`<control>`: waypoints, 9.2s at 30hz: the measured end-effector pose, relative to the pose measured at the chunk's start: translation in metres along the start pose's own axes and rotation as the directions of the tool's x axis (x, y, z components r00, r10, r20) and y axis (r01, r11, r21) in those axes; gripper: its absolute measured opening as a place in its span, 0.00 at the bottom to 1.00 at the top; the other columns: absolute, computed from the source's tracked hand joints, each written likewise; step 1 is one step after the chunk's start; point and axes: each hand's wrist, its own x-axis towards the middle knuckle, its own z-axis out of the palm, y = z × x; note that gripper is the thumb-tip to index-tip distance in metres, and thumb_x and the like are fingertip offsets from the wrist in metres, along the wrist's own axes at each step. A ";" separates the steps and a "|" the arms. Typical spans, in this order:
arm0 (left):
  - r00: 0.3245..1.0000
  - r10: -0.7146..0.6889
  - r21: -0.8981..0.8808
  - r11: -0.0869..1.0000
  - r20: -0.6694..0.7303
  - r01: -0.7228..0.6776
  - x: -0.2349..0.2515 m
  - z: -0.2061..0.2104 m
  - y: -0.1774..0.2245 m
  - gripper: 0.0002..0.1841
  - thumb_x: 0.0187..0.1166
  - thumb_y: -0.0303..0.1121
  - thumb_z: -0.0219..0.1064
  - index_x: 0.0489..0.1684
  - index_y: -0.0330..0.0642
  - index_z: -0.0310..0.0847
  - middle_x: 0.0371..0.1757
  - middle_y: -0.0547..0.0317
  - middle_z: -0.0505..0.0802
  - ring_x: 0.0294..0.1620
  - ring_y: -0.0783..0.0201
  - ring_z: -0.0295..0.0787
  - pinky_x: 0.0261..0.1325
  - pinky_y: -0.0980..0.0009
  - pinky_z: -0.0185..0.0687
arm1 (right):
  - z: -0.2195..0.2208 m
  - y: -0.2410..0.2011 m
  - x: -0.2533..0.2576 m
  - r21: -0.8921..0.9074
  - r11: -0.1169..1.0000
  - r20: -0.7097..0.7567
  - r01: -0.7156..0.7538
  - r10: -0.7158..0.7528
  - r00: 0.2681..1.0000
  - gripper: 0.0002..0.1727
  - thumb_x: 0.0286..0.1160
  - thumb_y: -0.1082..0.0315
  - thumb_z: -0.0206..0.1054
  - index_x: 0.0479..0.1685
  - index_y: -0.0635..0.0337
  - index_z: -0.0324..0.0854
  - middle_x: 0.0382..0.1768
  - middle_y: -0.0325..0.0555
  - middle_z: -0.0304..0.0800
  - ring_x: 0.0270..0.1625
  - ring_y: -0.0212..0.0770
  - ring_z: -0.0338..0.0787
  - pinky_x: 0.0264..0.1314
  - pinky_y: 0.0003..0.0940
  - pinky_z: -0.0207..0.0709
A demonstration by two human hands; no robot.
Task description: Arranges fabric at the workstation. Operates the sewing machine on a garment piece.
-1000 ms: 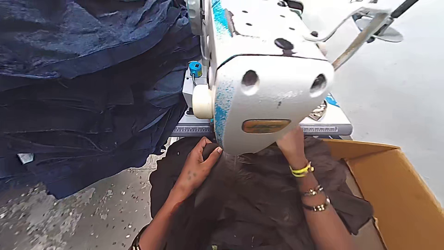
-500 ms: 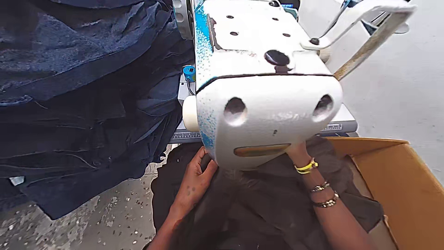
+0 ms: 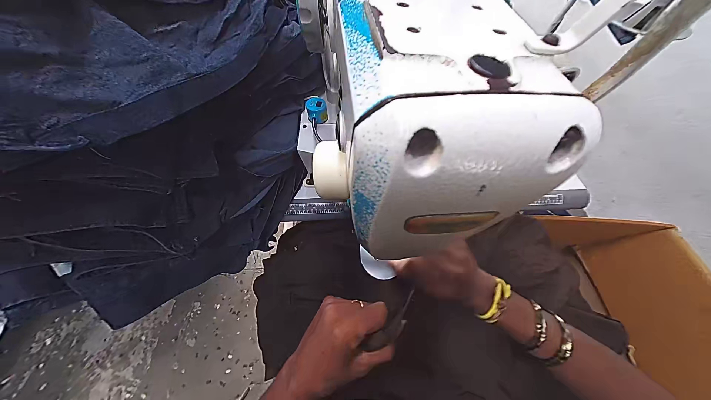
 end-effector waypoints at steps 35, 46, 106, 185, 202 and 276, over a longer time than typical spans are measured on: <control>0.939 -0.337 0.384 0.861 -0.060 0.334 0.003 -0.031 -0.066 0.24 0.86 0.44 0.57 0.70 0.35 0.82 0.68 0.41 0.88 0.69 0.42 0.86 0.70 0.42 0.77 | -0.012 0.074 -0.031 -0.322 0.729 0.130 -0.604 0.666 0.734 0.12 0.80 0.69 0.67 0.49 0.67 0.91 0.45 0.66 0.90 0.51 0.69 0.89 0.50 0.64 0.80; 0.780 -0.617 -0.138 0.786 -0.106 0.603 0.014 0.017 -0.055 0.28 0.87 0.43 0.53 0.73 0.25 0.71 0.64 0.47 0.88 0.63 0.74 0.83 0.68 0.74 0.74 | 0.009 0.086 -0.033 -0.296 0.787 0.166 -0.542 0.601 0.782 0.10 0.78 0.69 0.69 0.41 0.69 0.89 0.49 0.66 0.90 0.54 0.69 0.88 0.51 0.64 0.78; 0.790 -0.613 -0.144 0.783 -0.009 0.606 0.028 -0.002 -0.047 0.27 0.85 0.39 0.56 0.79 0.29 0.69 0.66 0.48 0.87 0.65 0.72 0.83 0.71 0.72 0.76 | 0.002 0.086 -0.023 -0.338 0.763 0.220 -0.550 0.633 0.742 0.15 0.80 0.65 0.69 0.55 0.68 0.89 0.47 0.66 0.88 0.52 0.68 0.89 0.49 0.62 0.82; 0.725 -0.687 -0.390 0.680 -0.043 0.621 0.027 0.006 -0.047 0.25 0.83 0.35 0.62 0.74 0.29 0.65 0.41 0.66 0.84 0.37 0.84 0.81 0.45 0.87 0.79 | 0.000 0.074 -0.036 -0.100 0.759 -0.037 -0.644 0.644 0.765 0.11 0.78 0.70 0.67 0.44 0.71 0.91 0.43 0.62 0.94 0.49 0.60 0.94 0.55 0.53 0.85; 0.973 -0.218 -0.136 0.964 0.072 0.227 0.006 -0.014 -0.004 0.19 0.86 0.41 0.63 0.20 0.42 0.74 0.14 0.66 0.72 0.15 0.80 0.64 0.19 0.84 0.56 | 0.007 -0.002 0.007 -0.013 0.999 0.047 0.040 -0.039 0.998 0.14 0.82 0.65 0.60 0.26 0.53 0.84 0.23 0.43 0.88 0.33 0.41 0.89 0.42 0.32 0.79; 0.911 -0.403 -0.149 0.909 -0.085 0.389 -0.005 -0.057 -0.018 0.12 0.83 0.44 0.67 0.38 0.47 0.92 0.37 0.76 0.95 0.38 0.89 0.87 0.45 0.88 0.83 | -0.005 -0.026 -0.010 0.569 0.666 0.349 -0.483 0.336 0.875 0.17 0.85 0.52 0.64 0.49 0.60 0.76 0.33 0.37 0.87 0.42 0.26 0.84 0.55 0.25 0.75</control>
